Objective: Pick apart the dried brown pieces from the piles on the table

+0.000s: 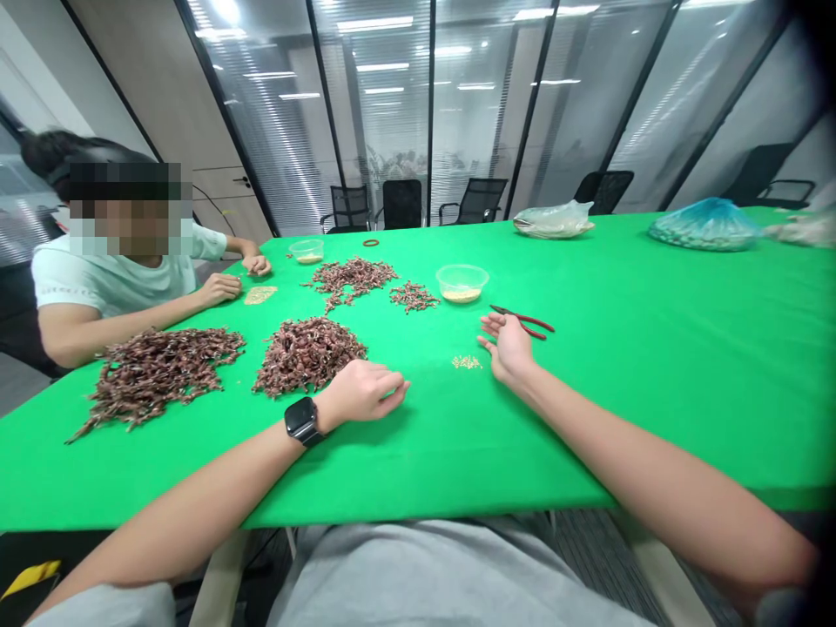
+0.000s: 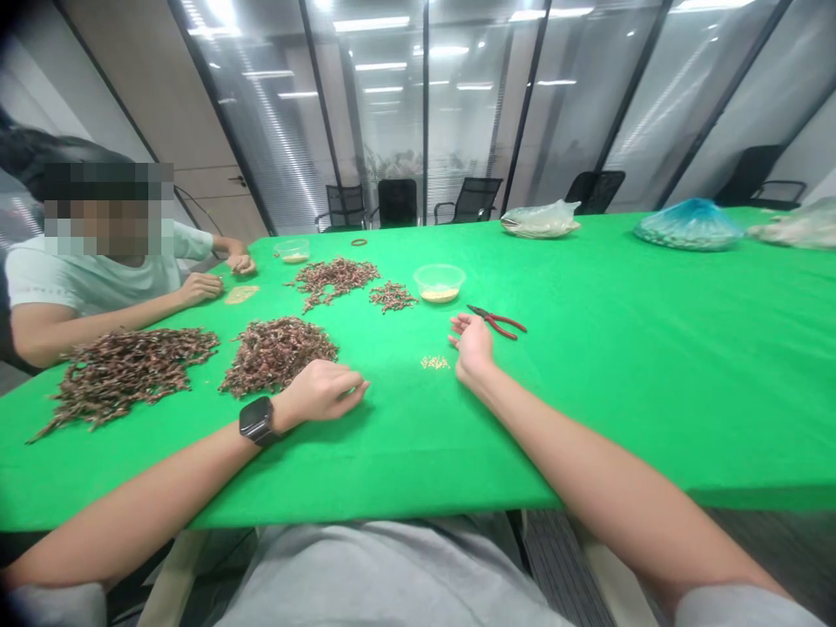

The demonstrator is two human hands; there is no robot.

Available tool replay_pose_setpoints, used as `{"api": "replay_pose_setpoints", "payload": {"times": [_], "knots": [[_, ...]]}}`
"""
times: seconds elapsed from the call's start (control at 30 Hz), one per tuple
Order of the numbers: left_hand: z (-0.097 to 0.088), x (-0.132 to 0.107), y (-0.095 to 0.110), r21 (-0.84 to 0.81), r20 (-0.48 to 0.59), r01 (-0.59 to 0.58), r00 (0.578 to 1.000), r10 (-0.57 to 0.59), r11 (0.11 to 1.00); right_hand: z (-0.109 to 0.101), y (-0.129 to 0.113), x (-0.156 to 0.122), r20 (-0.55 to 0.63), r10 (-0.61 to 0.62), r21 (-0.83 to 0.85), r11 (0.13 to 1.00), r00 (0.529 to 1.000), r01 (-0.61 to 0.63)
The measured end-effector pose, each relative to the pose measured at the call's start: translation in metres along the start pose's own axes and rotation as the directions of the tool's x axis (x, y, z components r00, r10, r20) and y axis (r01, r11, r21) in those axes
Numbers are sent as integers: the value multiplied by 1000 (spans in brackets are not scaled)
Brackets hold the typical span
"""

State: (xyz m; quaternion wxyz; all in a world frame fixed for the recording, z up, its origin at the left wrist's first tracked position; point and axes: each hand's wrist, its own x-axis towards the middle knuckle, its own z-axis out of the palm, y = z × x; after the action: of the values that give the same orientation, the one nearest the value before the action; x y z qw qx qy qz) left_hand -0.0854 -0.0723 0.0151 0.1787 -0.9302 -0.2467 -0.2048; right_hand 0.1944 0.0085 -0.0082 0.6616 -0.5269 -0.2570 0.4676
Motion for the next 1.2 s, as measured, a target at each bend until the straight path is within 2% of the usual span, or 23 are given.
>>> {"api": "replay_pose_setpoints", "payload": {"times": [0.13, 0.23, 0.4, 0.6, 0.87, 1.03, 1.2], "knots": [[9, -2, -6, 9, -66, 3, 998, -3, 1000, 5, 11, 3, -49, -40, 60, 997, 998, 43], [10, -3, -8, 6, -82, 30, 996, -30, 1000, 10, 18, 1, -31, -47, 94, 994, 998, 50], [13, -3, -7, -10, -37, 62, 997, -63, 998, 16, 18, -7, 133, -4, 130, 991, 991, -13], [18, -4, -6, -26, 29, 90, 996, -89, 996, 19, 13, -15, 362, 71, 147, 980, 929, -132], [20, -6, -8, -49, 49, 123, 992, -120, 991, 19, 10, -20, 462, 112, 93, 980, 880, -174], [20, -6, -9, -59, 61, 143, 988, -139, 988, 21, 13, -20, 482, 126, -17, 991, 867, -134], [20, -6, -9, -70, 69, 149, 987, -144, 986, 21, 20, -18, 561, 68, -165, 986, 825, 31]]}}
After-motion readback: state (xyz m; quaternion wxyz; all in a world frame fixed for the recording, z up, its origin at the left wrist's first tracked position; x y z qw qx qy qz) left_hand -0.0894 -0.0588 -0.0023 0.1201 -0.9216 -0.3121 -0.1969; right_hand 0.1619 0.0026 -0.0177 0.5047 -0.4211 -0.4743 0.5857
